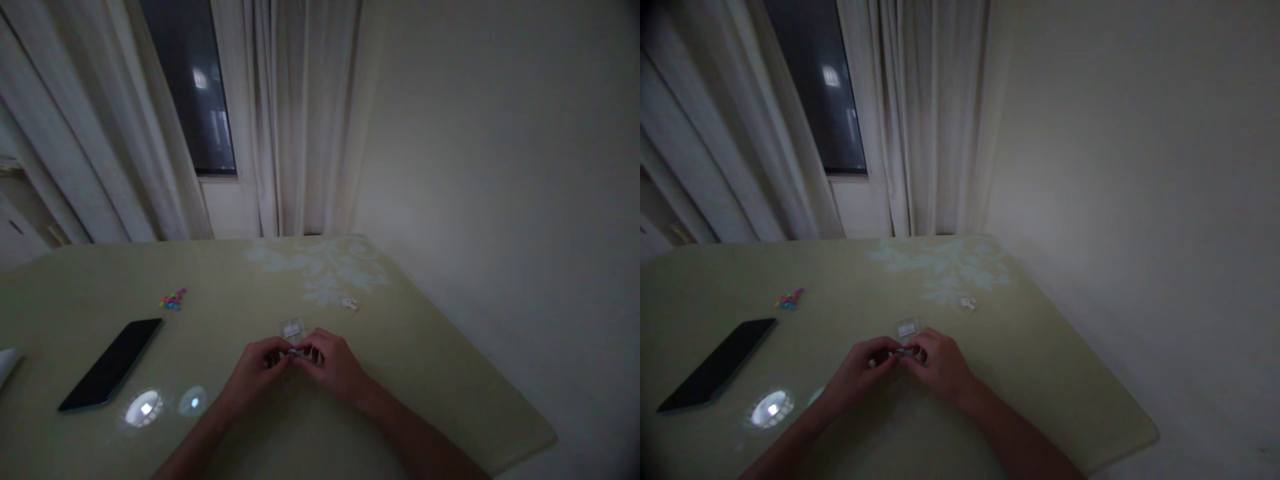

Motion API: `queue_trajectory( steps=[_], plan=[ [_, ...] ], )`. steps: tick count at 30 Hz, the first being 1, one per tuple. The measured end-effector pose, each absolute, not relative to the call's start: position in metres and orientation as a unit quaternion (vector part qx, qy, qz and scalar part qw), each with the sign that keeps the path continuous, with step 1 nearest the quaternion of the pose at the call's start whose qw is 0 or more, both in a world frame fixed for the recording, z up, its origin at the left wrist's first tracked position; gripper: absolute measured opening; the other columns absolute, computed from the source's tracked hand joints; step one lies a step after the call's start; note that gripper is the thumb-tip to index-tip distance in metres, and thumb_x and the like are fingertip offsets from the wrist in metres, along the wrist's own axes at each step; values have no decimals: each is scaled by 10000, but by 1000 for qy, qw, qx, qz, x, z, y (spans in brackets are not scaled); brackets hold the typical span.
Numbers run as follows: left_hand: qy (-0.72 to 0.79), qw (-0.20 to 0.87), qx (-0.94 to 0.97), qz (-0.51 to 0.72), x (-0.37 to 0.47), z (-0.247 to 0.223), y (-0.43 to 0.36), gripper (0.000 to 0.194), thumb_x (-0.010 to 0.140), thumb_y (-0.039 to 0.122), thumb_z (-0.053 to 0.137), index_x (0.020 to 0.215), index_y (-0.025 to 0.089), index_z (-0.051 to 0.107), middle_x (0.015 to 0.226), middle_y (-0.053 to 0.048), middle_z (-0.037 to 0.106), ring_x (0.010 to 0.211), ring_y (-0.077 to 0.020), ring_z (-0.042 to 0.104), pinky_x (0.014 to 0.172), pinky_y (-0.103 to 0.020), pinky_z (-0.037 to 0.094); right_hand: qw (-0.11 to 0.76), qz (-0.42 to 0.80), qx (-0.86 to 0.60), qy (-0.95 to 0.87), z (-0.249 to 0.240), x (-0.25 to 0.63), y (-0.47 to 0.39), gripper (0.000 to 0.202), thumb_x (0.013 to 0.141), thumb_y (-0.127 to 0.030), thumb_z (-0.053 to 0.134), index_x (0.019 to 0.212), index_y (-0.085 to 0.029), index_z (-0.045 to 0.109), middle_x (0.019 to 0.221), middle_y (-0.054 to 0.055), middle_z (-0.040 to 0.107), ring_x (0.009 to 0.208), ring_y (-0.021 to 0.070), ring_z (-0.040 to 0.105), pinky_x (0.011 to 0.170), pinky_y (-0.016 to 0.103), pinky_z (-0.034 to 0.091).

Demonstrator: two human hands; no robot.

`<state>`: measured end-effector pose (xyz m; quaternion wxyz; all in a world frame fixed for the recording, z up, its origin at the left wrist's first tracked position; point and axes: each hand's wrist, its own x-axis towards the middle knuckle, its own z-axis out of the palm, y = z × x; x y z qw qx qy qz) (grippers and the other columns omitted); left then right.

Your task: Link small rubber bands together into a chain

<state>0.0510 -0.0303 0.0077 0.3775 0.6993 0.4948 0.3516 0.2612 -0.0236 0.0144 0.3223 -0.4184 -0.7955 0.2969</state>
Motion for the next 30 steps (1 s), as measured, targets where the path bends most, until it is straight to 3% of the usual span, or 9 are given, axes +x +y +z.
queue_trajectory(
  steps=[12, 16, 22, 26, 30],
  plan=[
    [491, 387, 695, 356, 41, 5, -26, 274, 865, 433, 700, 907, 190, 820, 761, -42, 763, 697, -195, 632, 637, -266, 453, 390, 326, -385, -770, 8, 258, -22, 73, 880, -242, 746, 907, -182, 779, 787, 21, 671, 687, 142, 575, 664, 247, 435],
    [449, 471, 651, 390, 42, 10, -26, 306, 844, 473, 743, 850, 169, 776, 761, -42, 741, 718, -193, 644, 664, -270, 474, 418, 423, -385, -706, 8, 256, -23, 121, 856, -292, 733, 848, -172, 723, 721, -6, 616, 648, 132, 522, 613, 242, 399],
    [342, 619, 572, 415, 52, 11, -37, 330, 860, 494, 778, 849, 170, 713, 723, 10, 609, 689, -130, 527, 644, -222, 413, 445, 578, -310, -610, 13, 254, -24, 297, 828, -440, 757, 796, -188, 603, 707, -29, 543, 621, 115, 458, 606, 246, 384],
    [294, 685, 520, 418, 55, 8, -44, 318, 861, 485, 794, 859, 179, 708, 695, 25, 559, 666, -114, 473, 630, -211, 379, 465, 456, -324, -686, 18, 254, -26, 140, 830, -289, 701, 799, -196, 601, 694, -35, 524, 610, 115, 443, 580, 240, 358],
    [314, 684, 520, 404, 54, 15, -46, 259, 825, 410, 847, 843, 183, 723, 765, 9, 622, 736, -125, 528, 689, -215, 398, 486, 268, -335, -762, 18, 254, -25, 99, 757, -162, 668, 784, -205, 583, 732, -33, 519, 627, 118, 462, 592, 243, 351]
  ],
)
